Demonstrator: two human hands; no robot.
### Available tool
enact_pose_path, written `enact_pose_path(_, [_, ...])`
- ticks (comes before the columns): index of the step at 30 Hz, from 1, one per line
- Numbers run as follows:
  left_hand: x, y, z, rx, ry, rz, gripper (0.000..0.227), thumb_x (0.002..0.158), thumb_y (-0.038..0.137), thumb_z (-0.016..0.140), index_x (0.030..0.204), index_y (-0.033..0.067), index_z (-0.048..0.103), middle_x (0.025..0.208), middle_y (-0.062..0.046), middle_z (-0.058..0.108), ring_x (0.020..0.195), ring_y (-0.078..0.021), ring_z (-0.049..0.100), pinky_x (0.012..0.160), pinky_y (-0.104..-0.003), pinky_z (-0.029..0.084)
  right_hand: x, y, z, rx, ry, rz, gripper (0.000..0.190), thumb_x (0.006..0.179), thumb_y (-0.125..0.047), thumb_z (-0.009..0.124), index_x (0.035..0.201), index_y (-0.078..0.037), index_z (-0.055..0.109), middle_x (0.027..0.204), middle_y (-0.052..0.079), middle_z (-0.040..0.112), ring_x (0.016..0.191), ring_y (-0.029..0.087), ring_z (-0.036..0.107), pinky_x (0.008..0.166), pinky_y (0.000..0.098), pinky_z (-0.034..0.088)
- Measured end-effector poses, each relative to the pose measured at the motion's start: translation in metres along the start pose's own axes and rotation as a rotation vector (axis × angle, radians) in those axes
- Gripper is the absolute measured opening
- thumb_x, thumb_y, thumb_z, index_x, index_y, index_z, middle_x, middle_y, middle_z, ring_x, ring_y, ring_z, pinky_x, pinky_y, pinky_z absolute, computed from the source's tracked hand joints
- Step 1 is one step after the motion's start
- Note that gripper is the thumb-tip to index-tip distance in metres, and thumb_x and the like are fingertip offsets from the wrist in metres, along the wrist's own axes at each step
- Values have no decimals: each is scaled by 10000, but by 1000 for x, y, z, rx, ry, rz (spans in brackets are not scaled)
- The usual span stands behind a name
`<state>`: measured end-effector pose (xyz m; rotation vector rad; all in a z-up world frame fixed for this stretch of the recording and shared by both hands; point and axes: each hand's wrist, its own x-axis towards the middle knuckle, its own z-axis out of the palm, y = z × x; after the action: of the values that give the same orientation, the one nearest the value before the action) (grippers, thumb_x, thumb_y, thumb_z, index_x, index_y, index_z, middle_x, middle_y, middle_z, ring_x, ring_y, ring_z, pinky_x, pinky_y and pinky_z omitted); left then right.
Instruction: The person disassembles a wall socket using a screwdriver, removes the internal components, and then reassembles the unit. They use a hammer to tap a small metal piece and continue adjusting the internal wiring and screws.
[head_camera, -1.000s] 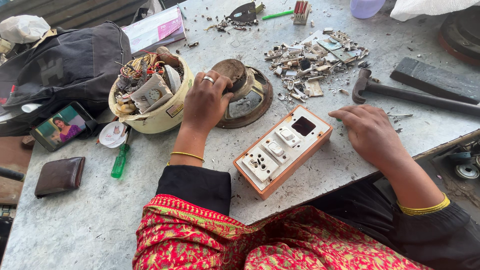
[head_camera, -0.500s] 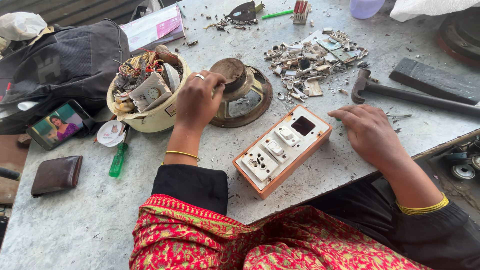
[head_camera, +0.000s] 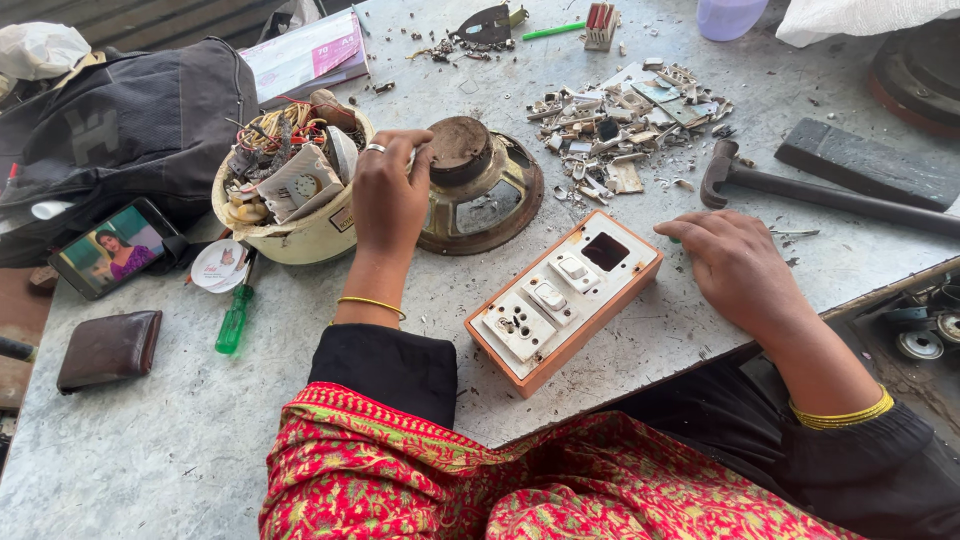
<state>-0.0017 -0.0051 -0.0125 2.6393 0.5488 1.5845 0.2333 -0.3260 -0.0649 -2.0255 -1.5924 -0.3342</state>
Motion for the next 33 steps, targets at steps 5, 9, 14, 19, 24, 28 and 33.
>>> enact_pose_path(5, [0,-5,1,-23,-138,-117,127,1001,205,721,983,80,740,883,-103,733,848,-317,677,825,-438,522,0,-1,0,-2,5,-2,387,938,-12,553,1271,-129,712,1255,94,711,1249,312,604,1097,467,397])
enact_pose_path(9, [-1,-4,1,-57,-112,-47,110,1009,172,710,999,65,736,949,-110,734,924,-314,684,911,-444,514,0,-1,0,-1,11,-4,377,944,-18,556,1269,-130,712,1252,97,711,1243,313,604,1093,467,398])
enact_pose_path(14, [6,9,-5,-54,-95,64,179,970,167,724,1107,50,727,1097,-126,744,1037,-326,670,986,-460,487,1,-2,-1,13,18,-2,377,939,-12,564,1266,-127,712,1245,91,718,1239,304,610,1106,460,400])
enact_pose_path(19, [20,63,-12,-262,-383,45,363,931,308,793,1207,85,716,1156,-120,737,1087,-289,682,975,-426,524,0,-5,-5,35,68,-11,340,973,-24,582,1277,-117,702,1235,80,723,1229,289,614,1104,448,399])
enact_pose_path(24, [2,132,-17,-369,-905,102,589,776,485,825,1190,86,700,1184,-170,685,1111,-352,631,942,-447,486,-2,-6,-5,14,72,-9,355,976,-20,580,1295,-120,701,1263,73,706,1242,286,609,1100,444,401])
enact_pose_path(28, [-2,140,-21,-314,-955,76,416,805,418,752,1105,131,737,1156,-150,709,1066,-334,669,924,-433,516,-1,-2,-2,-6,3,-61,399,934,4,569,1268,-146,727,1289,63,690,1248,299,587,1102,455,392])
enact_pose_path(33, [-1,137,-17,-280,-873,96,259,979,329,644,1081,106,725,878,-150,744,844,-342,716,774,-466,550,-1,4,2,-30,-36,-118,382,930,3,546,1231,-140,733,1316,68,681,1275,297,574,1111,462,381])
